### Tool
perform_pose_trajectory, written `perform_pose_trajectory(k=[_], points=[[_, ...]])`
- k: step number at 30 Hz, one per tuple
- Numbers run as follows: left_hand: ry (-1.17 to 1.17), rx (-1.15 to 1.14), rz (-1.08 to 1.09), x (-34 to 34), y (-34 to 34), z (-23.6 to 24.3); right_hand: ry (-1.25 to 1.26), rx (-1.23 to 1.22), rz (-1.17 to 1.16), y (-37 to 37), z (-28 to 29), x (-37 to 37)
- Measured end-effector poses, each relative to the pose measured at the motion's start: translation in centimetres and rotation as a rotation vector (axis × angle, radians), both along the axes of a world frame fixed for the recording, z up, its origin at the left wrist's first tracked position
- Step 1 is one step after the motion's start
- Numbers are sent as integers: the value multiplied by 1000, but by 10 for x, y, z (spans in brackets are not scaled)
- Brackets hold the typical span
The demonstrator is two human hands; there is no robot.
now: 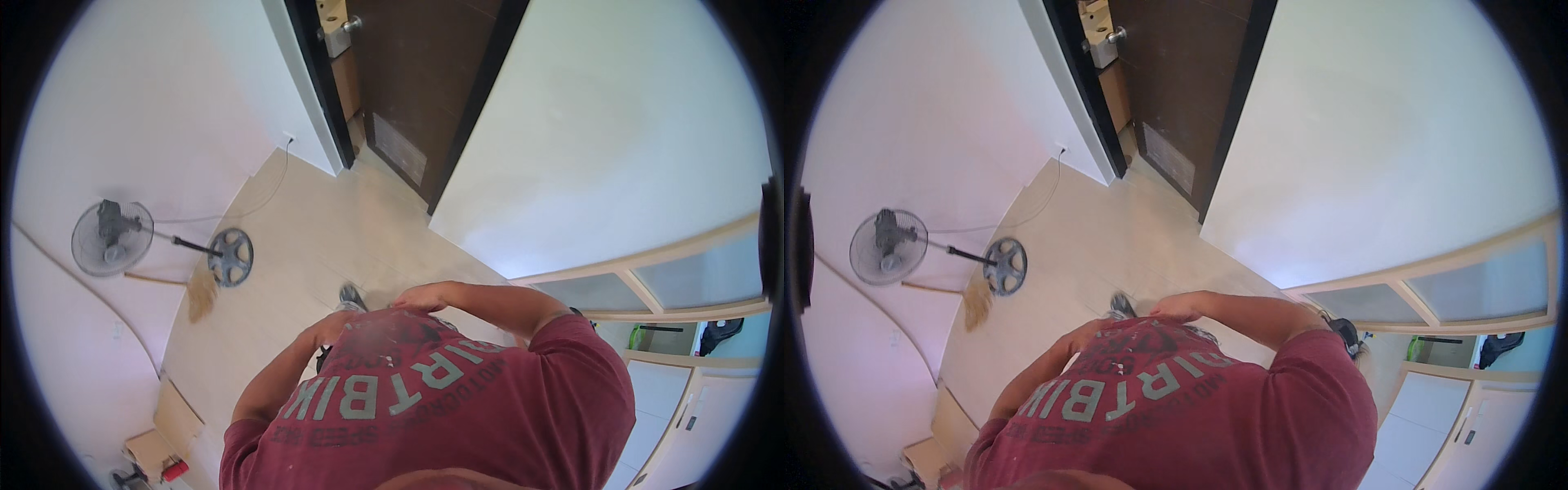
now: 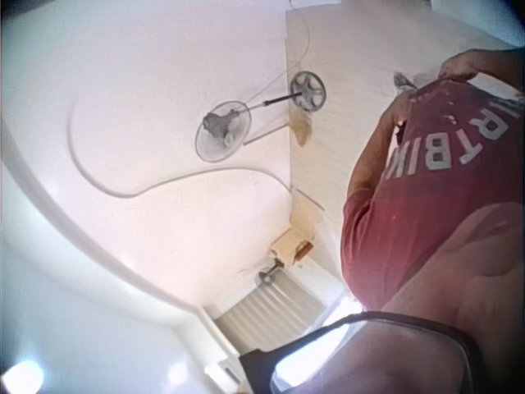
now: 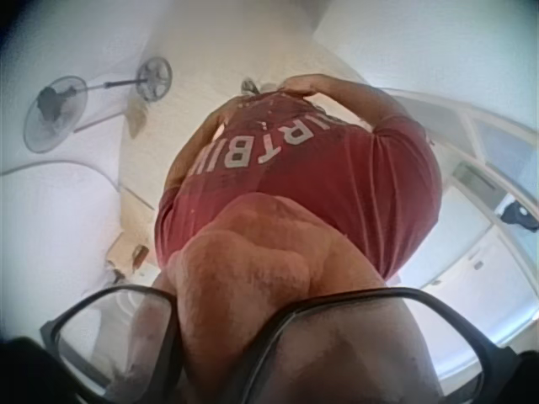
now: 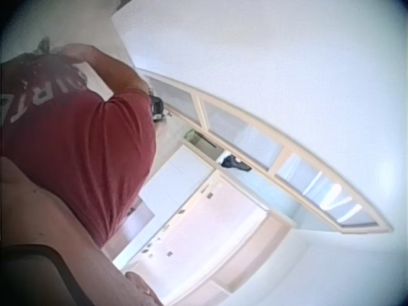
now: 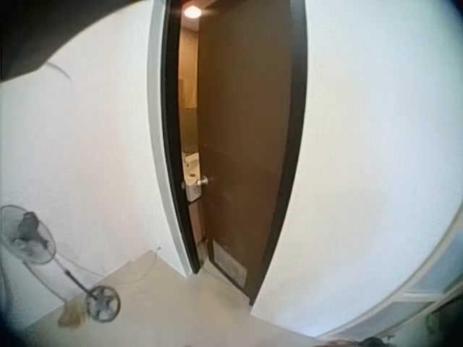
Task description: The person removes an existing electrical outlet cover from the wall using a putty knife, then installs a new cover plate. They later wash a cloth in the kitchen sink.
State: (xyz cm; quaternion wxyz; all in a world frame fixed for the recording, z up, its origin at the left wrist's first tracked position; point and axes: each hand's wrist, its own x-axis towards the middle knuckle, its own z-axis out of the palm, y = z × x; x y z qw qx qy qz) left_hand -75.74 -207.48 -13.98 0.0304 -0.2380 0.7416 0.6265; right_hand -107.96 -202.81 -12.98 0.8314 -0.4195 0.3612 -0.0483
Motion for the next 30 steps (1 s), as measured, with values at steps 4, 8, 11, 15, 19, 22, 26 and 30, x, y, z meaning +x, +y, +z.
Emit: perform_pose_trajectory(k=[4, 8, 11, 15, 19, 22, 26, 30], points=[[-195, 138, -64, -101, -125, 22, -170, 274, -300, -89, -8, -68], [-228, -112, -397, -120, -226, -19, 116, 24, -352, -189, 33, -73], [-238, 441, -163, -109, -280, -64, 153, -119, -678, -280, 37, -80], [-220, -153, -227, -110, -364, -44, 224, -299, -1073, -376, 68, -116], [-303, -174, -214, -113, -413, 42, 797, -1159, -1200, -473, 139, -152], [-264, -14, -149, -118, -447, 62, 1305, -1753, -954, -547, 188, -199], [-177, -212, -168, -113, -473, 16, 1441, -2071, -616, -594, 186, -226], [-58, -527, -167, -113, -481, 1, 1535, -1984, -559, -607, 177, -238]])
